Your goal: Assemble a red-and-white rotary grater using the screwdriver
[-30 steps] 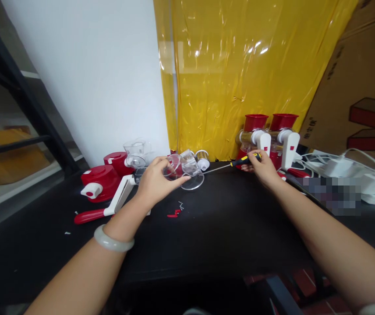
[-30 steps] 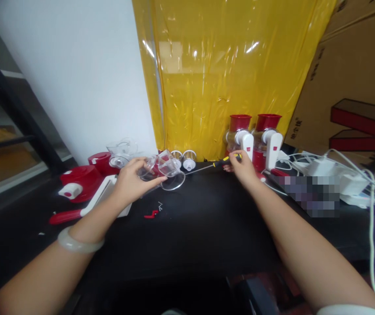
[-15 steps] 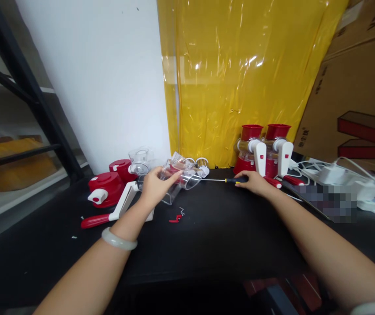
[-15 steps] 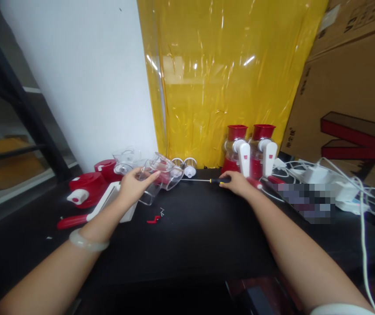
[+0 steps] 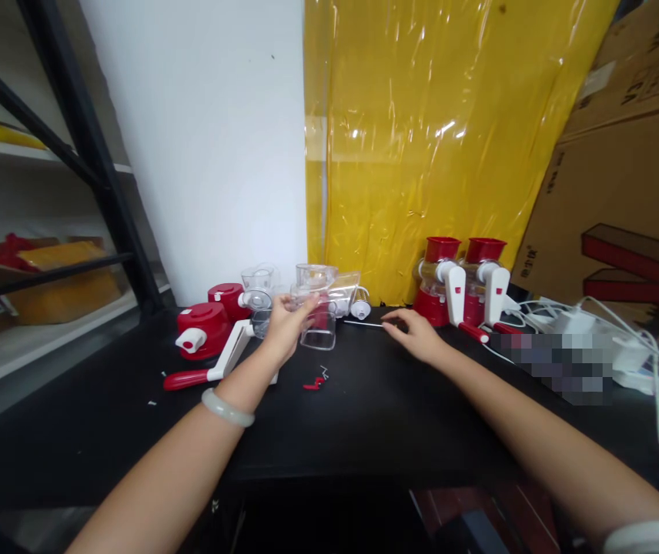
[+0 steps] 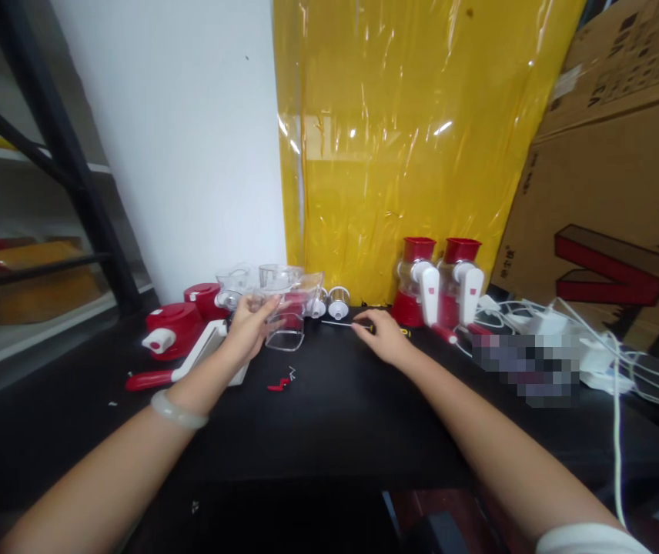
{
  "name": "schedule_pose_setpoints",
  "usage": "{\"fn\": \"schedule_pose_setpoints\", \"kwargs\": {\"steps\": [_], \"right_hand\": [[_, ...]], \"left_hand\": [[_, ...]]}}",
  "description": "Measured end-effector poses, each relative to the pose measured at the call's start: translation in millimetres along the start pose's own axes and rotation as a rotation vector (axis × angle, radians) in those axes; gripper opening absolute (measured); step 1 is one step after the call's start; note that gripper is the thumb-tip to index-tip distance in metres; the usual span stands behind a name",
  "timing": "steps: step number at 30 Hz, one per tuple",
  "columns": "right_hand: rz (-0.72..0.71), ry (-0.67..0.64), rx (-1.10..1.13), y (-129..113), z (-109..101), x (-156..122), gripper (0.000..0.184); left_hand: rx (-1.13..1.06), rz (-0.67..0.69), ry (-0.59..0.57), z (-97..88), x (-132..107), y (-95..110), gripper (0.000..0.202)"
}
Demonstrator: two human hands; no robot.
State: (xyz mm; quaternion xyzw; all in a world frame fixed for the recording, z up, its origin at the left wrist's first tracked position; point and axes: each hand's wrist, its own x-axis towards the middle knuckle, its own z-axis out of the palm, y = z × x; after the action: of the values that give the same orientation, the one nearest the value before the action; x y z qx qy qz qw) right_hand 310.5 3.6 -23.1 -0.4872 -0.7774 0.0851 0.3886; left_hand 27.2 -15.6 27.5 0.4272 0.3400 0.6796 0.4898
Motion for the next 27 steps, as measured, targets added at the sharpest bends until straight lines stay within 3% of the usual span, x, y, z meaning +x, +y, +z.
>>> {"fn": "schedule_pose_setpoints", "kwargs": {"steps": [4, 6, 10, 12, 14, 16, 19, 20, 21, 23, 25, 27], "right_hand": [[0.051, -0.182, 0.475, -46.8, 33.4, 1.3, 0.069], [0.091, -0.179, 0.649, -66.7, 49.1, 5.3, 0.081], [0.149, -0.041, 0.888, -100.1, 70.5, 18.9, 0.075], [0.206, 0.022, 0.969, -110.4, 74.1, 26.2, 0.069], [0.216, 0.112, 1.039, -112.4, 71.5, 32.4, 0.066], [0.217, 0.189, 1.069, -105.2, 62.7, 36.8, 0.061], [0.182, 0.282, 0.966, -82.3, 42.1, 38.5, 0.06], [0.179, 0.298, 0.925, -73.8, 34.8, 37.6, 0.061], [0.183, 0.308, 0.887, -65.8, 27.9, 36.1, 0.062], [0.197, 0.345, 0.81, -53.0, 16.4, 32.1, 0.064], [0.196, 0.38, 0.727, -45.6, 8.7, 28.2, 0.066], [0.16, 0.385, 0.647, -42.9, 4.5, 26.0, 0.07]], "left_hand": [[-0.186, -0.054, -0.04, 8.9, -9.9, 8.5, 0.066], [-0.225, -0.052, -0.077, 13.9, -13.7, 10.9, 0.062], [-0.217, -0.046, -0.13, 21.4, -14.3, 10.7, 0.056], [-0.121, -0.025, -0.163, 15.2, -8.9, 12.4, 0.052], [0.087, 0.038, -0.168, -4.9, 0.5, 20.2, 0.052], [0.483, 0.186, -0.092, -40.5, 12.6, 36.1, 0.058], [1.116, 0.43, 0.141, -110.8, 30.8, 68.8, 0.066], [1.303, 0.45, 0.232, -133.8, 35.7, 78.8, 0.075], [1.451, 0.408, 0.294, -154.2, 39.5, 86.9, 0.089], [1.603, 0.189, 0.346, -183.7, 43.1, 95.2, 0.112], [1.565, 0.029, 0.303, -196.0, 41.7, 92.8, 0.124], [1.484, -0.045, 0.298, -195.1, 38.2, 82.9, 0.129]]}}
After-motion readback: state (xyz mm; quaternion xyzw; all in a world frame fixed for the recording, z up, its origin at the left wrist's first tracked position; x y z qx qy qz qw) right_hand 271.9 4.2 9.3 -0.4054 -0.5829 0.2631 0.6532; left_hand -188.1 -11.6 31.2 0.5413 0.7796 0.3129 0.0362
